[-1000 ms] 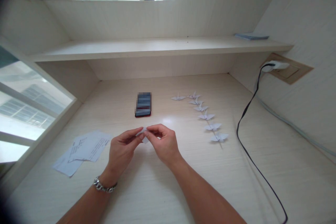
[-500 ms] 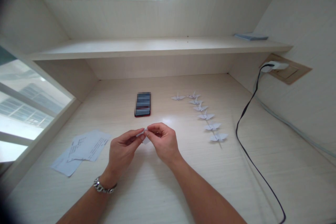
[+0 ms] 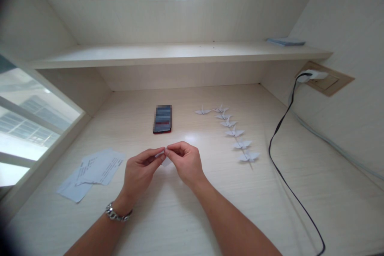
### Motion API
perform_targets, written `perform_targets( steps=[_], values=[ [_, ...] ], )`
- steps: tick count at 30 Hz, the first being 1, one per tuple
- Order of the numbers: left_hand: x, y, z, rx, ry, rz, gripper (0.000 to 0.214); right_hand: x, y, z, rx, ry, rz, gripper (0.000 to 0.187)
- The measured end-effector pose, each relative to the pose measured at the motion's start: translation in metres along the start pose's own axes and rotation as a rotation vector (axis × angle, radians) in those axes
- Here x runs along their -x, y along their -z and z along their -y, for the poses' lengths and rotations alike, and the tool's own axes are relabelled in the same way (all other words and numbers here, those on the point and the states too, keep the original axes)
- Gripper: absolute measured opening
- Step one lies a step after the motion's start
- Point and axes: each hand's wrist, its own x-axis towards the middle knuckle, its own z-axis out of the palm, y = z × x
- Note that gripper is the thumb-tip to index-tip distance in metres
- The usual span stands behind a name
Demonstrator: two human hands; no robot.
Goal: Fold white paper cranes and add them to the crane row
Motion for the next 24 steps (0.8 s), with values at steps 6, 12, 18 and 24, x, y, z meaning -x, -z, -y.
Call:
perform_targets(
  steps=[6, 12, 18, 24],
  values=[
    [-0.0006, 0.0002, 0.0004, 0.006, 0.024, 0.006, 0.021, 0.0013, -0.0005, 0.0012, 0.038, 0.002, -0.001, 0.013],
    [-0.0008, 0.0000, -0.0015, 0.009, 0.050, 0.013, 0.022, 0.0009, -0.0007, 0.0015, 0.052, 0.005, -0.011, 0.014],
    [-0.0023, 0.0002, -0.0029, 0.028, 0.095, 0.007, 0.025, -0.0005, 0.0000, 0.0018, 0.008, -0.024, -0.008, 0.015],
    [-0.0021, -0.0001, -0.0011, 0.083, 0.124, -0.003, 0.030, -0.0009, -0.0002, 0.0003, -0.022, -0.012, -0.020, 0.016]
  ],
)
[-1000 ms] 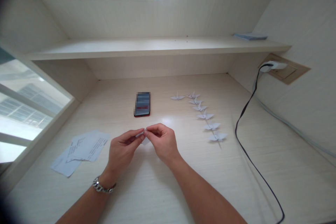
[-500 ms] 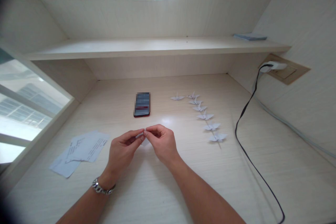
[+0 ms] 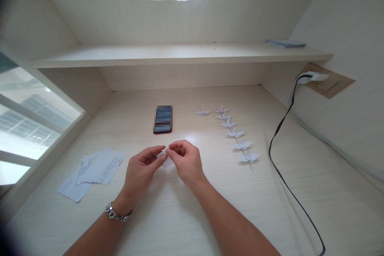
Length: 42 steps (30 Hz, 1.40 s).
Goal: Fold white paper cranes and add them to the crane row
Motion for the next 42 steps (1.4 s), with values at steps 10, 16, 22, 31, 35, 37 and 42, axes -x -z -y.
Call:
perform_targets(
  steps=[10, 16, 22, 31, 35, 37, 42],
  values=[
    [-0.0037, -0.0021, 0.0037, 0.232, 0.174, 0.042, 0.038, 0.0006, -0.0020, 0.0038, -0.013, 0.026, -0.087, 0.019],
    [-0.0031, -0.0013, 0.0028, 0.310, 0.231, 0.052, 0.033, 0.0008, -0.0034, 0.0017, -0.051, -0.014, -0.085, 0.020],
    [-0.0022, -0.0034, -0.0002, 0.522, 0.235, 0.059, 0.036, -0.0009, -0.0024, 0.0000, -0.100, -0.033, -0.106, 0.021],
    [0.0003, -0.0065, 0.0039, 0.198, 0.254, 0.180, 0.026, -0.0034, 0.0013, -0.0026, -0.066, 0.000, -0.136, 0.021],
    [0.0004, -0.0068, 0.0040, 0.139, 0.231, 0.171, 0.028, -0.0034, 0.0007, -0.0043, -0.066, -0.006, -0.140, 0.022],
    [0.0000, -0.0069, 0.0045, 0.122, 0.243, 0.174, 0.028, -0.0032, 0.0004, -0.0040, -0.061, 0.008, -0.149, 0.021],
    [0.0003, -0.0087, 0.0071, 0.081, 0.241, 0.187, 0.028, -0.0028, 0.0002, -0.0013, -0.043, 0.066, -0.181, 0.019]
  ],
)
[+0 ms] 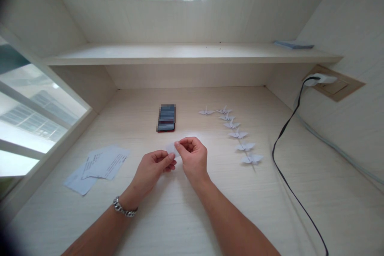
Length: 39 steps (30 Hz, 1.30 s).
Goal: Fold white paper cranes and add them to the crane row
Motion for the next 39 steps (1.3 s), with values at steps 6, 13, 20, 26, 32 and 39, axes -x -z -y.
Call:
perform_targets(
  steps=[6, 13, 20, 26, 32, 39],
  values=[
    [0.0009, -0.0004, 0.0014, -0.052, -0.054, -0.020, 0.026, -0.0021, 0.0009, -0.0012, -0.037, -0.012, -0.008, 0.018],
    [0.0011, -0.0005, 0.0022, -0.087, -0.164, -0.027, 0.021, -0.0057, 0.0017, -0.0022, -0.223, -0.154, -0.036, 0.025],
    [0.0021, -0.0009, 0.0011, -0.116, -0.186, -0.031, 0.020, -0.0054, 0.0012, -0.0021, -0.247, -0.162, -0.035, 0.026],
    [0.0018, -0.0008, -0.0014, -0.053, -0.118, 0.030, 0.023, -0.0015, -0.0009, 0.0004, -0.166, -0.093, -0.017, 0.021],
    [0.0013, 0.0004, 0.0000, -0.055, -0.168, 0.006, 0.021, 0.0000, -0.0008, -0.0015, -0.206, -0.137, 0.003, 0.024],
    [0.0009, 0.0042, 0.0000, -0.052, -0.161, -0.026, 0.022, -0.0020, 0.0006, 0.0035, -0.192, -0.237, 0.137, 0.035]
  ],
)
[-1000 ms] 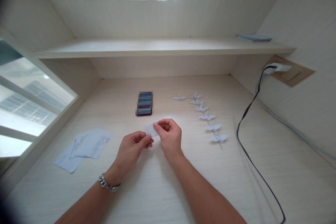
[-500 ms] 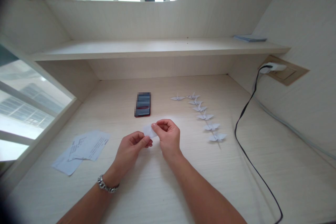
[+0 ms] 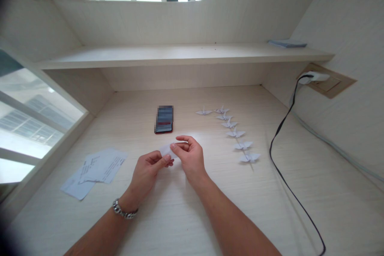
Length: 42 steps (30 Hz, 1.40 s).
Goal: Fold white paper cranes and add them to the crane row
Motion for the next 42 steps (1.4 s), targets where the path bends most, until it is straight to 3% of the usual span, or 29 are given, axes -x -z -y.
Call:
perform_targets(
  steps=[5, 17, 23, 29, 42],
  values=[
    [0.000, 0.002, 0.000, -0.009, -0.007, 0.007, 0.023, 0.001, -0.001, 0.006, 0.027, -0.061, 0.100, 0.044],
    [0.001, -0.001, -0.001, -0.040, 0.010, 0.053, 0.024, -0.001, 0.002, 0.013, 0.062, -0.013, -0.047, 0.038],
    [0.001, 0.000, -0.003, -0.047, 0.025, 0.036, 0.023, 0.000, 0.002, 0.013, 0.075, 0.031, -0.010, 0.030],
    [-0.001, 0.001, -0.001, 0.130, 0.013, -0.021, 0.018, 0.001, 0.003, 0.007, 0.101, 0.065, -0.006, 0.027],
    [-0.001, 0.004, 0.001, 0.371, 0.050, -0.011, 0.016, 0.000, 0.003, 0.005, 0.059, 0.004, 0.020, 0.029]
  ],
)
